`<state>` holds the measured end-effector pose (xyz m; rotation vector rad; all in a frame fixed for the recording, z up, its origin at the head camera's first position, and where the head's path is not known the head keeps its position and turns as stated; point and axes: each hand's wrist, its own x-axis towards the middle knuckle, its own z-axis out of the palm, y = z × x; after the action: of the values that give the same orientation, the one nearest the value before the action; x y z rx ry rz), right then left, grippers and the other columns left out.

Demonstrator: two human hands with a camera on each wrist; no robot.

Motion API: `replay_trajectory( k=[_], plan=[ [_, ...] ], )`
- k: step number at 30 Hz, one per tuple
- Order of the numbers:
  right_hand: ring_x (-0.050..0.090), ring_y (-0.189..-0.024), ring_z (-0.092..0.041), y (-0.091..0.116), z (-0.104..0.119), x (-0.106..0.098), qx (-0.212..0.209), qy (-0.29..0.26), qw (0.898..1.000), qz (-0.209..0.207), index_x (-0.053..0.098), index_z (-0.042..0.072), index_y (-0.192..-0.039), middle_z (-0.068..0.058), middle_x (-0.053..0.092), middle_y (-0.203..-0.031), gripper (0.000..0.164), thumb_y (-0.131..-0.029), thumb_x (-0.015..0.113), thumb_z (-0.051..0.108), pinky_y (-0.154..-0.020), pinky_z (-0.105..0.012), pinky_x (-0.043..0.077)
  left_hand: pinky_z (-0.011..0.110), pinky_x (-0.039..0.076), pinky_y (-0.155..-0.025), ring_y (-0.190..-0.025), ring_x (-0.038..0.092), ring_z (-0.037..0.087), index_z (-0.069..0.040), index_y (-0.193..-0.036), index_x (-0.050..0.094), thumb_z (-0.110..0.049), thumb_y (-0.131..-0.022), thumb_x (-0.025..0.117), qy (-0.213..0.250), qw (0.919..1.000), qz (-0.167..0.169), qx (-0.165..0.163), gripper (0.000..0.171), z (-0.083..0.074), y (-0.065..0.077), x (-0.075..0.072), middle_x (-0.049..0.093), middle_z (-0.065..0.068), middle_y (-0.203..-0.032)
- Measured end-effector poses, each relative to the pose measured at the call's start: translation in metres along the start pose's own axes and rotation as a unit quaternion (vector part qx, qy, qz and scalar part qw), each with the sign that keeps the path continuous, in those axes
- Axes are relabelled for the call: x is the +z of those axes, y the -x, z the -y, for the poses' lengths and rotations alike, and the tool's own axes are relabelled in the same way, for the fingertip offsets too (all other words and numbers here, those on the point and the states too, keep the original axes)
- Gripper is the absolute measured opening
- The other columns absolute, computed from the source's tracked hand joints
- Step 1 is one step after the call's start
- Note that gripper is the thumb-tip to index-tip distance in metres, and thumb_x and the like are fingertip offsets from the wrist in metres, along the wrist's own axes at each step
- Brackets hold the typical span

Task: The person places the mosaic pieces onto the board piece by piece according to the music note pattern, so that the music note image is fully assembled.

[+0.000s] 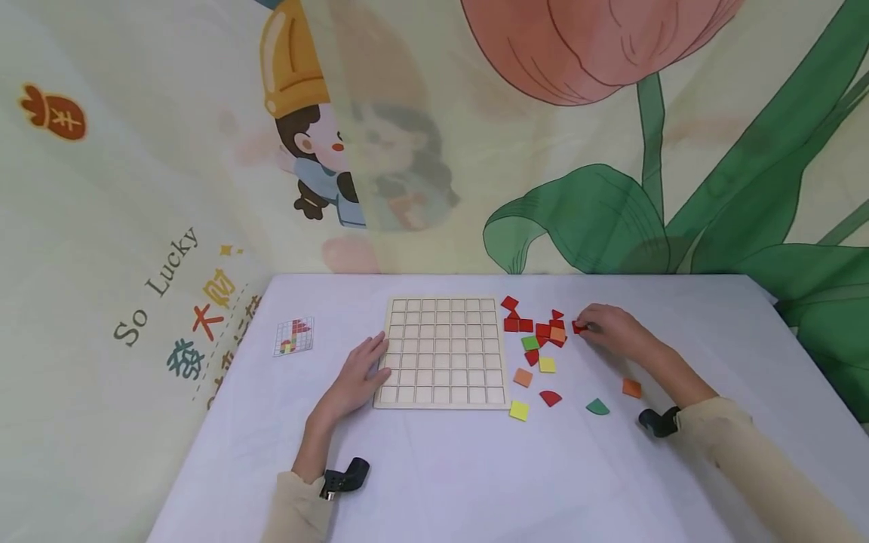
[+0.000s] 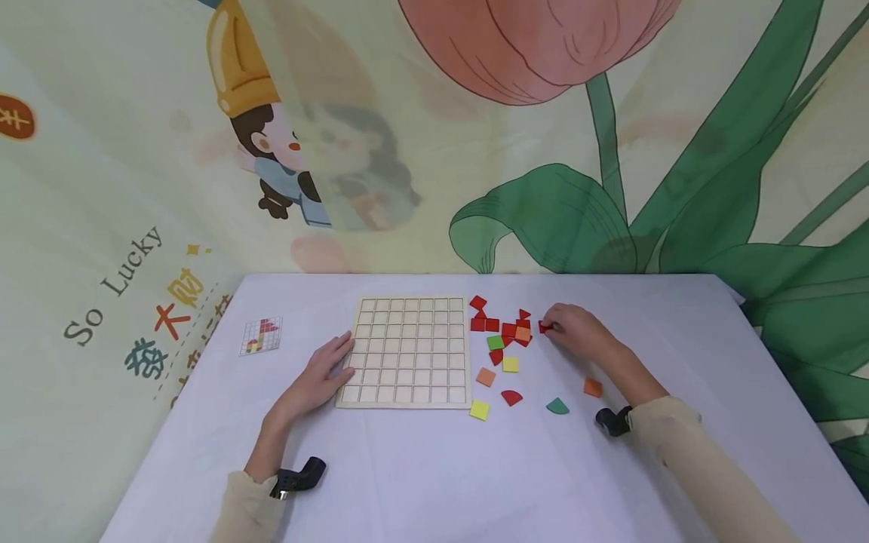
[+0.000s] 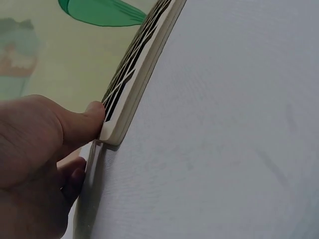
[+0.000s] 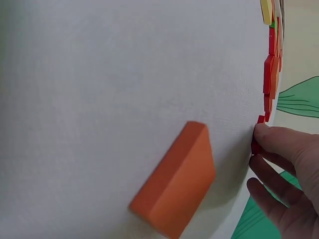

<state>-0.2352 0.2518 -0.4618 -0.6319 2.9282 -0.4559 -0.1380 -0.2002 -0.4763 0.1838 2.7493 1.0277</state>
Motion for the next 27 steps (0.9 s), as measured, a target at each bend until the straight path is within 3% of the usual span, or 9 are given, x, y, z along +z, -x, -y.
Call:
replay_trajectory(
  k=[7, 15, 18, 21, 27],
  plan=[
    [0.062, -0.105, -0.034, -0.004, -0.009, 0.002, -0.008, -0.011, 1.0, 0.003, 0.069, 0.002, -0.106, -0.016, 0.067, -0.107, 0.026, -0.082, 0.076, 0.006, -0.088, -0.046, 0.057, 0.058, 0.013, -0.121, -0.152, 0.007, 0.036, -0.004, -0.153, 0.025, -0.015, -0.099, 0.05, -0.019, 0.9996, 0.018, 0.005, 0.06, 0.002, -0.002, -0.001, 0.016, 0.011, -0.164],
    [0.062, -0.102, -0.033, -0.015, -0.017, -0.004, -0.032, -0.039, 0.998, -0.046, 0.069, 0.001, -0.109, -0.017, 0.067, -0.107, 0.029, -0.082, 0.076, 0.008, -0.086, -0.047, 0.057, 0.062, 0.011, -0.119, -0.152, 0.006, 0.036, -0.006, -0.154, 0.023, -0.019, -0.101, 0.047, -0.042, 0.9987, 0.029, 0.003, 0.06, 0.002, -0.001, -0.003, 0.015, 0.011, -0.164],
    [0.061, -0.103, -0.032, -0.033, -0.001, -0.011, -0.035, -0.062, 0.996, -0.058, 0.069, 0.001, -0.11, -0.017, 0.066, -0.109, 0.028, -0.084, 0.074, 0.009, -0.087, -0.048, 0.057, 0.062, 0.011, -0.119, -0.152, 0.006, 0.036, -0.006, -0.154, 0.023, -0.018, -0.101, 0.047, -0.041, 0.9988, 0.026, 0.004, 0.06, 0.003, 0.0, -0.004, 0.015, 0.011, -0.164],
    [0.061, -0.104, -0.03, -0.056, 0.029, -0.015, -0.056, -0.062, 0.995, -0.055, 0.069, 0.003, -0.112, -0.015, 0.067, -0.111, 0.029, -0.085, 0.074, 0.012, -0.088, -0.046, 0.057, 0.061, 0.011, -0.12, -0.152, 0.007, 0.035, -0.006, -0.154, 0.022, -0.018, -0.101, 0.047, -0.039, 0.9989, 0.024, 0.004, 0.06, 0.005, 0.0, -0.004, 0.014, 0.011, -0.164],
    [0.062, -0.103, -0.024, -0.098, 0.102, -0.002, -0.142, -0.058, 0.988, -0.029, 0.071, 0.008, -0.11, -0.008, 0.069, -0.109, 0.026, -0.087, 0.073, 0.018, -0.088, -0.039, 0.056, 0.063, 0.011, -0.119, -0.152, 0.007, 0.035, -0.006, -0.154, 0.022, -0.019, -0.101, 0.047, -0.032, 0.9992, 0.023, 0.013, 0.06, 0.005, -0.001, -0.001, 0.015, 0.01, -0.164]
  ],
)
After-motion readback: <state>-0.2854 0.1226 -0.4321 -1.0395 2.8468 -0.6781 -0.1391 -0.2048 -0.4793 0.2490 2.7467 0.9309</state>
